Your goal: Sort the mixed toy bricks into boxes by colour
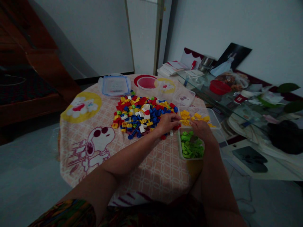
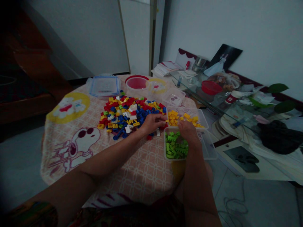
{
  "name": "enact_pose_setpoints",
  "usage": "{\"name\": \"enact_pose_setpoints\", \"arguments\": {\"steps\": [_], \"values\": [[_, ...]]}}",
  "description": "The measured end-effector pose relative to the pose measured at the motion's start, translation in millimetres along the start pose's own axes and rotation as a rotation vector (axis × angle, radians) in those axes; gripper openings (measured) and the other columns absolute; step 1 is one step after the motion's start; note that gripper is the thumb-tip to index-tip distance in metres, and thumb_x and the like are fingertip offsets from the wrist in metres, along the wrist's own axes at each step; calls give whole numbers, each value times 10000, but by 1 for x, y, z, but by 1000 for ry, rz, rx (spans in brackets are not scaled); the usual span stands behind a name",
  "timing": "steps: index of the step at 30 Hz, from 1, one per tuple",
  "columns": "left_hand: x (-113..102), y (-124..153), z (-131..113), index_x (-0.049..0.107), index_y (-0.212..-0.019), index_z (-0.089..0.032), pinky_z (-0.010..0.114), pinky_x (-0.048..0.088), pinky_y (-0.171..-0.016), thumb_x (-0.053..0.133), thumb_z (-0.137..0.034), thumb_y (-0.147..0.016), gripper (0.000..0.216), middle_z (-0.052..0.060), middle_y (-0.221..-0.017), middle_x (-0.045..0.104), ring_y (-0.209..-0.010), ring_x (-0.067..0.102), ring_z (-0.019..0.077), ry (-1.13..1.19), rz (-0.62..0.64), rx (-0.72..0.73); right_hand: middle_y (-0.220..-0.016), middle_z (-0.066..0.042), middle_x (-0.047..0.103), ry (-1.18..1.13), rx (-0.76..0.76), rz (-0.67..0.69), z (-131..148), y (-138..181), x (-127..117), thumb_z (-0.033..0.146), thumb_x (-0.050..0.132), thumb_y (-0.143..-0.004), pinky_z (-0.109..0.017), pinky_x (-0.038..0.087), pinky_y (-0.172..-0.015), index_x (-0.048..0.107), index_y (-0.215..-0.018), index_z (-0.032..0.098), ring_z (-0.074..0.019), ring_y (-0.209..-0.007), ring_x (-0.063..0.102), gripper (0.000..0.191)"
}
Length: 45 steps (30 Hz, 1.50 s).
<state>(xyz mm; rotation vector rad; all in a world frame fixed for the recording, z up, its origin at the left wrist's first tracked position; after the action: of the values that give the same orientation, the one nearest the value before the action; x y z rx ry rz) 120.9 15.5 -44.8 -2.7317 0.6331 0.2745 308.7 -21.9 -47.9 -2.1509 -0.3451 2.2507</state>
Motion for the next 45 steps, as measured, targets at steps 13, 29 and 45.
{"name": "enact_pose_setpoints", "arguments": {"steps": [13,29,45], "values": [[-57,5,-16,790,-927,-181,264,520,-806,615,-165,-849,192,40,-907,786,-806,696,165,-556,25,90,-837,-122,711,10,39,28,-1,0,2,257,354,-1017,-334,383,-728,635,-808,194,-220,-755,603,356],[-51,27,-19,717,-1000,-152,277,490,-730,626,-100,-852,181,134,-1072,736,-970,699,251,-1139,356,-20,-750,-98,664,-6,14,30,1,1,-4,270,360,-1014,-342,367,-701,592,-757,214,-215,-702,562,351],[-56,22,-15,709,-842,-165,261,396,-645,679,-150,-800,53,58,-839,730,-778,655,189,-1025,340,-69,-814,-114,702,26,63,66,2,1,-3,249,383,-1025,-337,370,-713,616,-786,193,-213,-731,589,338]]}}
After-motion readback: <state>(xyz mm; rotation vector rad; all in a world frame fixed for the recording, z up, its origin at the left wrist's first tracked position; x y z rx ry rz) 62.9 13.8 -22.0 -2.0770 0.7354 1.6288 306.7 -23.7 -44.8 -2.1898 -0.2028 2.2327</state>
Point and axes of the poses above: each hand's wrist, its own y-axis away from the middle knuckle, its own x-axis out of the palm, z = x × y, the point moved 7 cm from there along -y, towards the middle knuckle
